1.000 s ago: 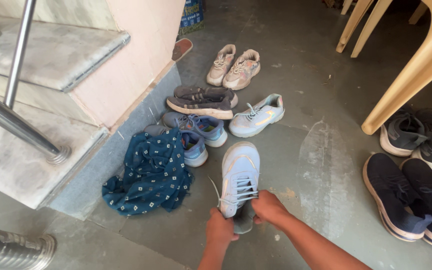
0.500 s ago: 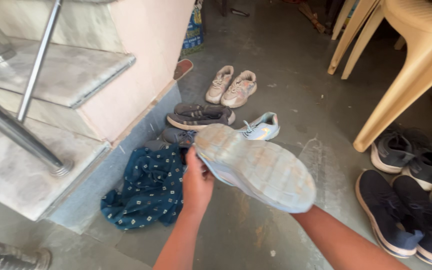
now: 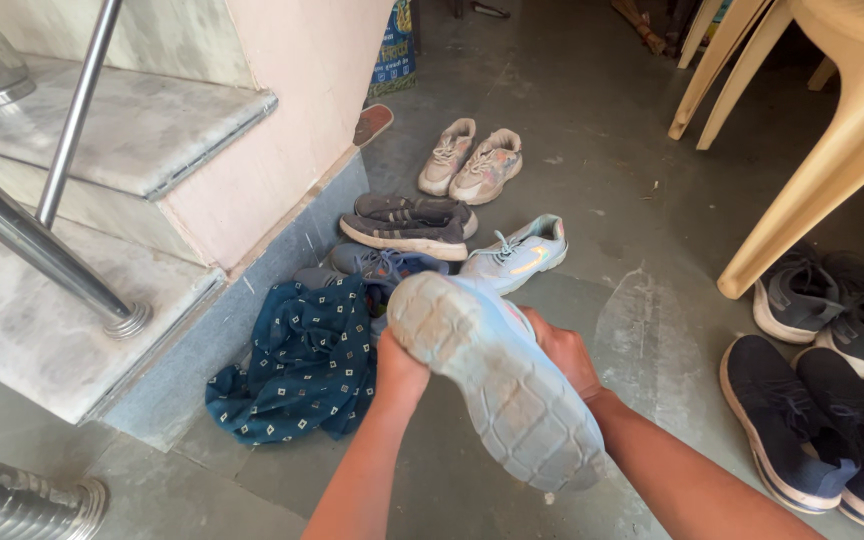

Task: The person picks up a light-colored sneaker, wipes it with a dark blue patterned cloth, and then ties the laces. The person repeats this process for a second sneaker, wiping and tying the laces before placing it with other shoes.

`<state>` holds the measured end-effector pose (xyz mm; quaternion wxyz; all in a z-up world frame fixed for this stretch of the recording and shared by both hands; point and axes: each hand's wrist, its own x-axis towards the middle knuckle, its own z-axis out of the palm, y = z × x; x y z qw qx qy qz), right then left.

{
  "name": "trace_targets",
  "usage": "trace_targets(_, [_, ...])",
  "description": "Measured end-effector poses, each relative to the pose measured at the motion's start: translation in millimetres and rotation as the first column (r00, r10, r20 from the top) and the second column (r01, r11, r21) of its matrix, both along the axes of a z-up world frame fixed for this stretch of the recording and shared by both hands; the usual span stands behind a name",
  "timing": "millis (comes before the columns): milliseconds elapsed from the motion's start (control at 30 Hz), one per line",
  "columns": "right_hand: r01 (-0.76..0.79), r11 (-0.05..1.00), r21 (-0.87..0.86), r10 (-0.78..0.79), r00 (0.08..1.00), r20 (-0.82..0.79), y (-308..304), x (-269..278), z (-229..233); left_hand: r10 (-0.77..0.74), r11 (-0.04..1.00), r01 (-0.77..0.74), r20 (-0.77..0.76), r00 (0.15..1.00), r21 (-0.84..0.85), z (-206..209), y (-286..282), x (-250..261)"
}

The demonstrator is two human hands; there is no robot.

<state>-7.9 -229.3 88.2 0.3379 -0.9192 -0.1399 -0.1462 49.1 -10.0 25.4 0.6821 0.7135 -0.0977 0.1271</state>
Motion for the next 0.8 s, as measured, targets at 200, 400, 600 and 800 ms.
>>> trace_targets(200, [-0.044,0.998,0.05,0.047,0.997,-0.063,8.8,-6.8,-21.4,-0.242,0.879,-0.057,-0.545,0.802,-0.473,3.8,-20.5,-7.3])
trace_targets(400, [-0.082,0.991,0.104,0.092,0.991,-0.092,12.0,-2.3,-33.8,-0.215,0.914,-0.037,-0.561,0.799,-0.403,23.5,-23.1,-7.8])
trace_targets(600, [-0.098,0.986,0.132,0.117,0.982,-0.146,2.2,-1.1,-35.0,-0.349,0.898,0.087,-0.576,0.739,-0.432,36.7,-22.3,-15.4])
trace_targets(800, [-0.089,0.984,0.156,0.115,0.979,-0.167,-2.5,4.1,-41.4,-0.421,0.781,0.019,-0.504,0.755,-0.624,43.7,-29.1,-17.2])
